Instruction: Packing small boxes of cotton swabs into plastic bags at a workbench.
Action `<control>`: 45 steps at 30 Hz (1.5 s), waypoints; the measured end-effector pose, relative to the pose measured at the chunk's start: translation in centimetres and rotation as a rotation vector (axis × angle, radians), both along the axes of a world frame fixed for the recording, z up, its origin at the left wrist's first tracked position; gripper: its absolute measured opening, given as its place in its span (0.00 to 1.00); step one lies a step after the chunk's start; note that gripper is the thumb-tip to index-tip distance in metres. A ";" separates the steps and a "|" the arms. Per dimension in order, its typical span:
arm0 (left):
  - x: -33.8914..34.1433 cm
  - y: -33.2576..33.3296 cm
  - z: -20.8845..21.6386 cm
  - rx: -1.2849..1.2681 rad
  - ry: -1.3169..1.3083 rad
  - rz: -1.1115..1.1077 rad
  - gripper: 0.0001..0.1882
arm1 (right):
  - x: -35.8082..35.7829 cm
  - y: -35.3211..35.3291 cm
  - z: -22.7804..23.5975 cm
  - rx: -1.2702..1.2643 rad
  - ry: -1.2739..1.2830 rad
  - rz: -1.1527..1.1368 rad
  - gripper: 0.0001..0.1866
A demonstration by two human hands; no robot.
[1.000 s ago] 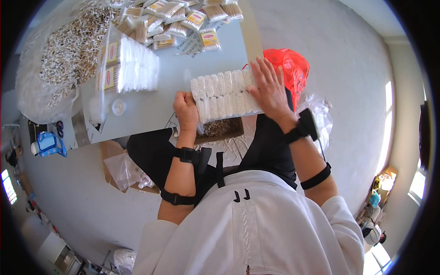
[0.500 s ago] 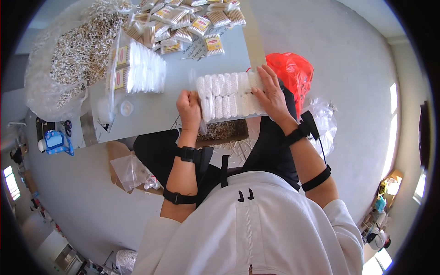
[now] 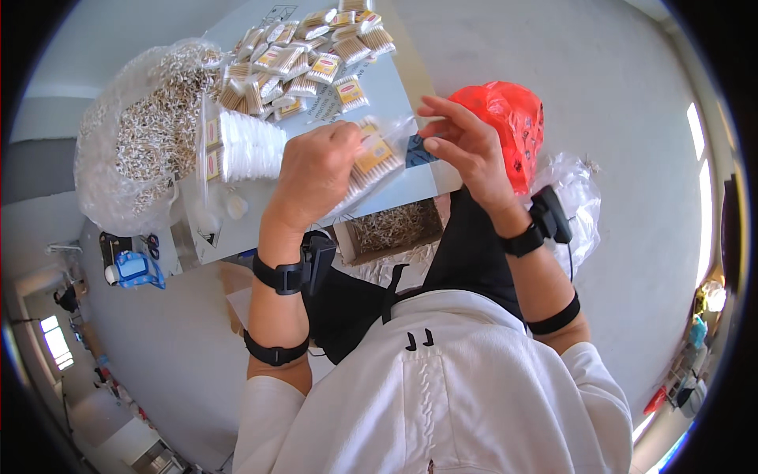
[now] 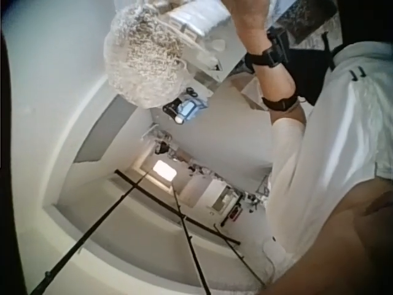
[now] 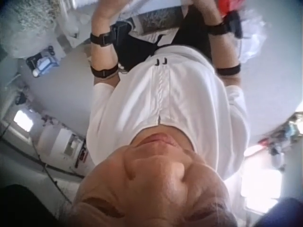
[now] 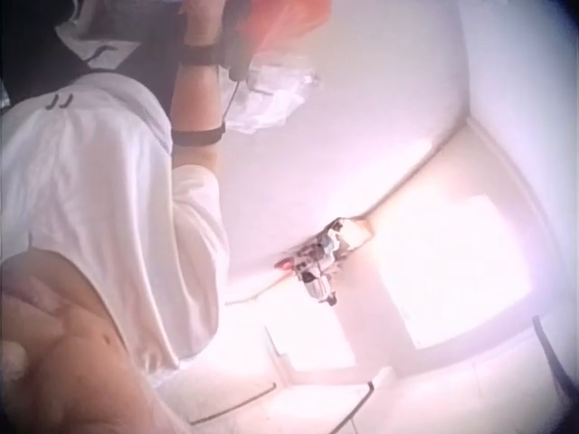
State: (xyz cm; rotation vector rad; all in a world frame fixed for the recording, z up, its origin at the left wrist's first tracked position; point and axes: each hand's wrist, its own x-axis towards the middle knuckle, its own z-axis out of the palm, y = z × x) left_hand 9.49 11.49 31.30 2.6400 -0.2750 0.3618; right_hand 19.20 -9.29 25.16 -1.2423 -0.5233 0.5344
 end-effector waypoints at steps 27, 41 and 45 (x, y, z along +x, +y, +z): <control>-1.5 -1.4 -2.0 -0.082 -0.130 0.258 0.07 | 1.8 3.6 2.2 -0.253 -0.551 0.114 0.07; -1.7 -2.2 -2.5 -0.034 -0.165 0.215 0.06 | 0.2 4.8 4.5 -0.505 -1.186 0.186 0.08; -2.7 -1.0 -2.1 -0.152 -0.168 0.135 0.07 | 0.4 5.6 3.4 -0.512 -1.206 0.185 0.05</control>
